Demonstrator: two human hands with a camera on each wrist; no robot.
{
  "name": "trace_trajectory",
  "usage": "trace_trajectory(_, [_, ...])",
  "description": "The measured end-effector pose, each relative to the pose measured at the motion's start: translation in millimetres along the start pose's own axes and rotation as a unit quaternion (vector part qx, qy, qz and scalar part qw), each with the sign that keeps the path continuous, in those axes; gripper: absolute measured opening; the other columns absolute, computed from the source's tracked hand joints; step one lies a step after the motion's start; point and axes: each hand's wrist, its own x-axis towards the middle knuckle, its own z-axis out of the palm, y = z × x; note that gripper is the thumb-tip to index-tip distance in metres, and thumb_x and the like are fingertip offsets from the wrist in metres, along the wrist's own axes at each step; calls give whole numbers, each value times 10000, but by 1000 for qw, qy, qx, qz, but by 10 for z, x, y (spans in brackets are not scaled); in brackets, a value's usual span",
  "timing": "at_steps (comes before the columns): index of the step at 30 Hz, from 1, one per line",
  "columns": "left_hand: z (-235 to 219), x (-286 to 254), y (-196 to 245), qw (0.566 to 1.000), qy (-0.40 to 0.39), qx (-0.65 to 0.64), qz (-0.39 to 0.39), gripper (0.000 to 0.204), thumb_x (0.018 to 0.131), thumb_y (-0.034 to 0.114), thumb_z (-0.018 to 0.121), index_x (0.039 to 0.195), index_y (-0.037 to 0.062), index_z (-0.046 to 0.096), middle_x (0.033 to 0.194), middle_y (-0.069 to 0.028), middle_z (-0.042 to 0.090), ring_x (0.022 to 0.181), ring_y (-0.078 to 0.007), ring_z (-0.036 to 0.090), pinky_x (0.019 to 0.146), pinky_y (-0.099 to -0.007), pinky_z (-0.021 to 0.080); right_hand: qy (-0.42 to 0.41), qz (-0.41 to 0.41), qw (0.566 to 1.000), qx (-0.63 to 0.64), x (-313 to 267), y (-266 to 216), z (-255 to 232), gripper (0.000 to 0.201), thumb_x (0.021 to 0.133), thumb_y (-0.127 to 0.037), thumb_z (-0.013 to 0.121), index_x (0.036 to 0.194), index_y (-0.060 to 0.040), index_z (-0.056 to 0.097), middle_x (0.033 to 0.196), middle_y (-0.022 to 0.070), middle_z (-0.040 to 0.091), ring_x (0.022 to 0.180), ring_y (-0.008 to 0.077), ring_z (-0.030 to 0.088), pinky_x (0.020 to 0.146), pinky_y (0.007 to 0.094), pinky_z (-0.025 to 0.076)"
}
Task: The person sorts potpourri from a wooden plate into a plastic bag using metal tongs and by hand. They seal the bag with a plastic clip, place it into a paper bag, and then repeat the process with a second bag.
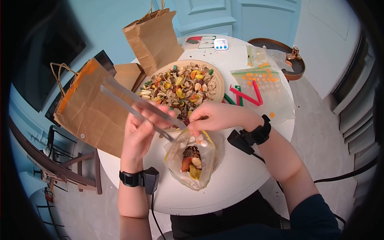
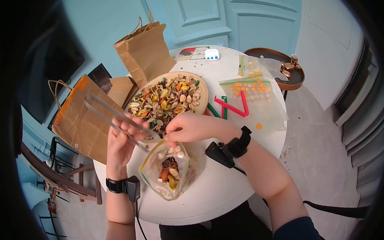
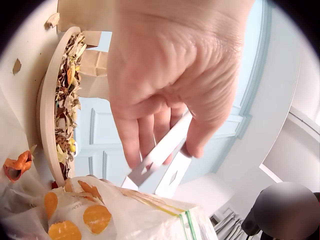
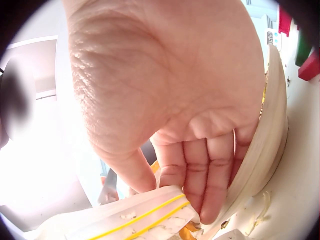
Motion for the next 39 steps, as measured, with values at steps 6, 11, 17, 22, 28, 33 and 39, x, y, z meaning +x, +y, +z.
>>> trace_trajectory(6, [-284,123,-243,968,191,143,83,381,914,125,557,1260,43,419,1287,-149,514,1148,-222,529,1012,-394,402,23,-23,999,11,7,40,28,278,873,-221,523,716,-39,663,702,19,641,646,104,540,636,261,423])
trace_trajectory(11, [-244,148,-363,952,186,240,45,358,868,23,603,1199,10,466,1229,-143,563,1115,-178,540,963,-312,416,24,-43,999,18,17,77,31,270,866,-218,522,710,-43,658,695,16,636,638,104,537,622,261,418])
trace_trajectory(17, [-271,162,-408,944,194,263,47,339,866,33,620,1169,-3,472,1182,-127,582,1045,-157,559,917,-289,439,19,-39,999,14,16,73,29,267,862,-218,523,704,-44,651,686,14,632,624,99,532,606,256,413])
trace_trajectory(22, [-396,159,-464,937,232,261,28,291,876,48,620,1126,-7,481,1071,-98,604,980,-141,575,882,-275,447,21,-26,999,22,17,68,36,263,860,-212,526,708,-43,659,680,9,631,608,94,521,604,256,412])
trace_trajectory(28, [-419,165,-468,930,255,265,5,288,877,47,620,1119,-19,479,1038,-92,611,948,-129,579,846,-262,453,21,-22,999,25,20,67,38,273,865,-214,520,700,-47,659,674,3,627,598,90,510,592,256,404])
trace_trajectory(33, [-416,159,-484,932,241,271,25,294,875,50,624,1123,-14,479,1031,-91,611,928,-124,580,824,-253,456,18,-26,999,17,12,65,36,285,878,-220,512,697,-49,650,663,0,618,589,86,499,578,255,391])
trace_trajectory(39, [-303,136,-328,929,256,265,26,295,884,85,618,1135,11,481,1020,-75,607,922,-122,572,820,-266,457,16,-27,999,17,-2,31,37,283,888,-215,511,706,-48,647,674,0,623,605,89,510,598,255,402])
